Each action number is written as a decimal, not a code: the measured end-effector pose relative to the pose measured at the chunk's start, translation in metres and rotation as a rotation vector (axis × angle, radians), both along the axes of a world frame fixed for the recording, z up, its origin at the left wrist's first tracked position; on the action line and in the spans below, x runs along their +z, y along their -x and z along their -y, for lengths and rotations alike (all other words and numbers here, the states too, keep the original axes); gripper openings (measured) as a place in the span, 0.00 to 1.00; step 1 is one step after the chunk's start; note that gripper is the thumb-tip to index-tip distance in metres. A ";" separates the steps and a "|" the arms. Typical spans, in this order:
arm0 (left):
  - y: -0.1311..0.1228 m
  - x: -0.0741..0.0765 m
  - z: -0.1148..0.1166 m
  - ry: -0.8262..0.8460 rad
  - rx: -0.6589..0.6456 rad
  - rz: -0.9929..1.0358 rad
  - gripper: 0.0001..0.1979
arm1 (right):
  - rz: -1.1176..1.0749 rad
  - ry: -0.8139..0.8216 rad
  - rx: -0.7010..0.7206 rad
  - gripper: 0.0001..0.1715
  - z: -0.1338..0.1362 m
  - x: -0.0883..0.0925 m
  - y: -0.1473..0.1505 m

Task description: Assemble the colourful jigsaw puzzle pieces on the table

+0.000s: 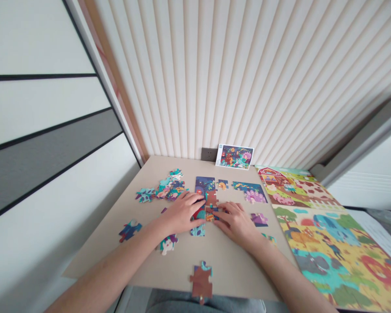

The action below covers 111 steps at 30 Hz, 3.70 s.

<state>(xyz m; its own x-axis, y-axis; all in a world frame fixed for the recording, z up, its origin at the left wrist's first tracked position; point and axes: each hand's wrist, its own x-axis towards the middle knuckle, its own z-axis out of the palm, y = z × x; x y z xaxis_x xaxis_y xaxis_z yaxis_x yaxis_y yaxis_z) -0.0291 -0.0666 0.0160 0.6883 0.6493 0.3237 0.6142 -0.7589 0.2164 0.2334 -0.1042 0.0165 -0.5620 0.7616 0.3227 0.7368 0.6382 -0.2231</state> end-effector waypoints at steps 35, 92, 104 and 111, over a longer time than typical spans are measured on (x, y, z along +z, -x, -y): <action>0.005 0.003 0.000 -0.031 -0.077 -0.087 0.21 | 0.093 -0.111 0.036 0.13 0.000 -0.002 0.015; 0.007 -0.004 -0.003 0.014 -0.059 -0.046 0.23 | 0.122 -0.049 0.076 0.17 -0.004 0.000 0.012; 0.006 -0.005 -0.002 -0.004 -0.043 -0.038 0.27 | 0.049 -0.060 0.046 0.19 -0.004 -0.001 0.014; 0.006 -0.005 -0.003 -0.007 -0.048 -0.039 0.27 | 0.045 -0.060 0.054 0.15 -0.004 0.000 0.012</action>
<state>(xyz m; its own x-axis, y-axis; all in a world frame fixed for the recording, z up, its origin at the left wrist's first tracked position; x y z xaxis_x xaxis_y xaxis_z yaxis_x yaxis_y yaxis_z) -0.0350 -0.0638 0.0110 0.7306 0.6133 0.3002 0.5851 -0.7889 0.1879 0.2209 -0.1000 0.0169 -0.6162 0.7101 0.3405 0.7097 0.6882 -0.1508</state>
